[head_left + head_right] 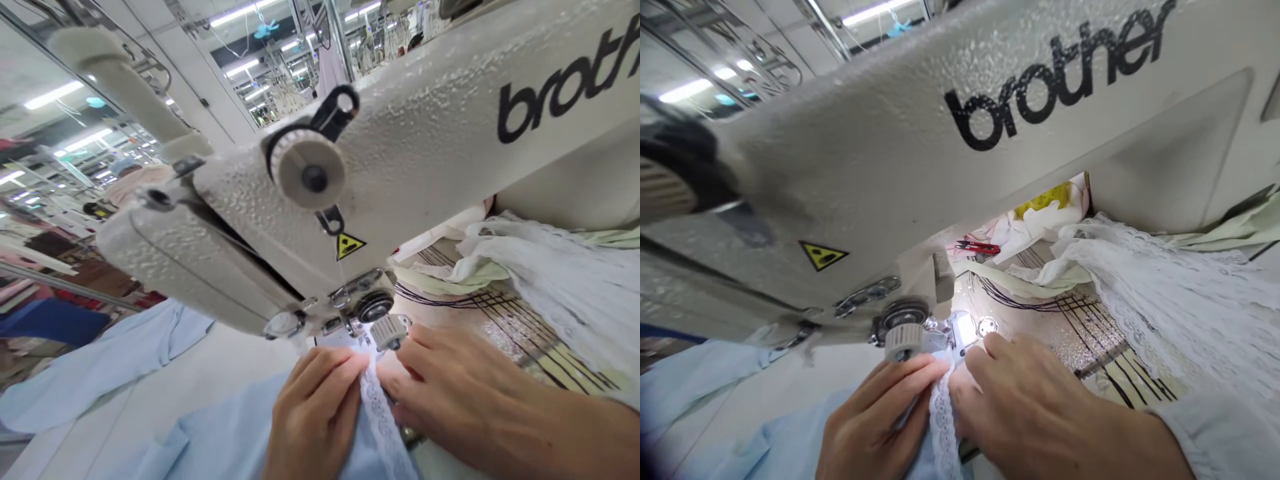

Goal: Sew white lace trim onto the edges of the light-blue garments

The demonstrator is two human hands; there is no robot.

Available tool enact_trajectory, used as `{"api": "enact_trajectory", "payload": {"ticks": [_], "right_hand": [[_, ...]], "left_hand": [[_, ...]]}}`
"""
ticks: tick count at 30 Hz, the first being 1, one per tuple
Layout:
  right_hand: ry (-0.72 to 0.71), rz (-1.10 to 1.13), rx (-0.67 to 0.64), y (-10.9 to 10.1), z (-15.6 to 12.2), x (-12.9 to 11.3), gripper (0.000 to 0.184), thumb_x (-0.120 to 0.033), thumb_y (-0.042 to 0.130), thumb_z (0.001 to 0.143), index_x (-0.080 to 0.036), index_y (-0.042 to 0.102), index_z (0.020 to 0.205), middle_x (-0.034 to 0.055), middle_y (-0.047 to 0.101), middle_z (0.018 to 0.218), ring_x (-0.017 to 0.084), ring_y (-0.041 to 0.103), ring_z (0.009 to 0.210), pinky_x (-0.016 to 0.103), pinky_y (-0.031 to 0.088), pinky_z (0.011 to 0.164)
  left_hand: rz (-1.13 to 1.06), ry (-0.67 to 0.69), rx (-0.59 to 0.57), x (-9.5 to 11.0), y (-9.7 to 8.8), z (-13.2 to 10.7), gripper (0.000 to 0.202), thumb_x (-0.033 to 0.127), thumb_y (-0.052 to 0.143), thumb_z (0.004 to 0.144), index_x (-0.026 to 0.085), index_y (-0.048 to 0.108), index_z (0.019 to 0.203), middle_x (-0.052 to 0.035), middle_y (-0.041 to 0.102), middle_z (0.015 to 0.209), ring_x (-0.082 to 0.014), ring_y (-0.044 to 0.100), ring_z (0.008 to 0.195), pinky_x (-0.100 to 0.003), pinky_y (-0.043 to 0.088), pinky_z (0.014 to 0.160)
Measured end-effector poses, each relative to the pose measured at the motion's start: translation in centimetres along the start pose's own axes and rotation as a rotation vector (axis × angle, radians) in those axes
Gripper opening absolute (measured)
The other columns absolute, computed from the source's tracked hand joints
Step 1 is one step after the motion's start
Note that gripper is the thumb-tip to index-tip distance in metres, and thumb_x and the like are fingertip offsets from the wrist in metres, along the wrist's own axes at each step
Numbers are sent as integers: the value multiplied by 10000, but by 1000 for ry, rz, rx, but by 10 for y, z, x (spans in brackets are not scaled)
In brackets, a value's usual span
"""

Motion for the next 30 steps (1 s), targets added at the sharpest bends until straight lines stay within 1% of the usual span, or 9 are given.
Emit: {"api": "enact_trajectory", "payload": {"ticks": [3, 5, 7, 9, 13, 18, 23, 27, 30], "right_hand": [[34, -50, 45, -3, 1, -5, 343, -151, 257, 951, -176, 596, 906, 39, 577, 772, 178, 542, 702, 313, 431, 590], [76, -76, 99, -2, 2, -7, 362, -140, 250, 949, -178, 604, 884, 35, 584, 741, 177, 550, 680, 310, 431, 566], [89, -90, 136, 0, 2, -8, 379, -131, 236, 947, -177, 608, 893, 35, 593, 741, 175, 556, 675, 309, 432, 555], [85, -100, 144, 2, 1, -7, 380, -120, 236, 941, -179, 609, 896, 35, 597, 745, 173, 560, 676, 307, 435, 552], [84, -76, 113, 2, 1, -6, 353, -126, 269, 937, -176, 615, 887, 35, 598, 734, 175, 564, 673, 310, 446, 556], [99, -69, 145, -3, 3, -7, 411, -122, 215, 949, -171, 620, 897, 46, 609, 750, 181, 572, 685, 319, 441, 554], [86, -40, 75, 2, 1, -7, 330, -142, 281, 942, -172, 607, 899, 42, 595, 758, 180, 569, 707, 314, 454, 600], [106, -40, 80, 8, -2, -7, 236, -183, 362, 934, -180, 598, 921, 35, 582, 754, 170, 559, 707, 301, 456, 628], [99, -64, 87, 6, 1, -6, 201, -197, 401, 921, -187, 600, 896, 34, 584, 742, 164, 549, 685, 290, 452, 616]], "left_hand": [[43, 23, -20, -1, -2, -5, 208, 78, 552, 841, 170, 662, 991, -30, 685, 943, -112, 616, 842, -215, 507, 786], [93, 44, -1, -2, -3, -6, 211, 75, 559, 832, 175, 667, 983, -38, 688, 967, -129, 619, 866, -242, 508, 807], [120, 65, 0, -2, -3, -7, 207, 77, 563, 827, 179, 670, 970, -41, 693, 981, -142, 623, 880, -260, 510, 821], [117, 85, -27, -1, -4, -7, 209, 76, 563, 826, 176, 666, 977, -42, 697, 981, -144, 625, 882, -256, 514, 815], [117, 94, -95, -1, -7, -8, 239, 73, 563, 832, 166, 647, 1035, -51, 696, 1014, -146, 623, 907, -248, 512, 813], [123, 98, -98, -3, -8, -11, 259, 70, 538, 854, 177, 637, 1068, -50, 695, 1055, -148, 625, 945, -253, 510, 845], [101, 94, -83, -5, -6, -10, 258, 58, 500, 853, 162, 642, 1041, -50, 704, 1046, -136, 641, 937, -235, 512, 862], [85, 100, -75, -6, -5, -6, 240, 63, 493, 853, 159, 649, 1007, -47, 717, 1009, -128, 652, 918, -218, 520, 847], [87, 90, -89, -6, -5, -3, 254, 62, 489, 851, 167, 648, 1018, -44, 717, 1019, -129, 658, 913, -217, 524, 840]]}}
Point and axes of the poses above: each hand's wrist, its own z-axis towards the middle knuckle, its own y-axis out of the palm, x = y × z, the point moved 1 cm from there along z, towards the middle knuckle
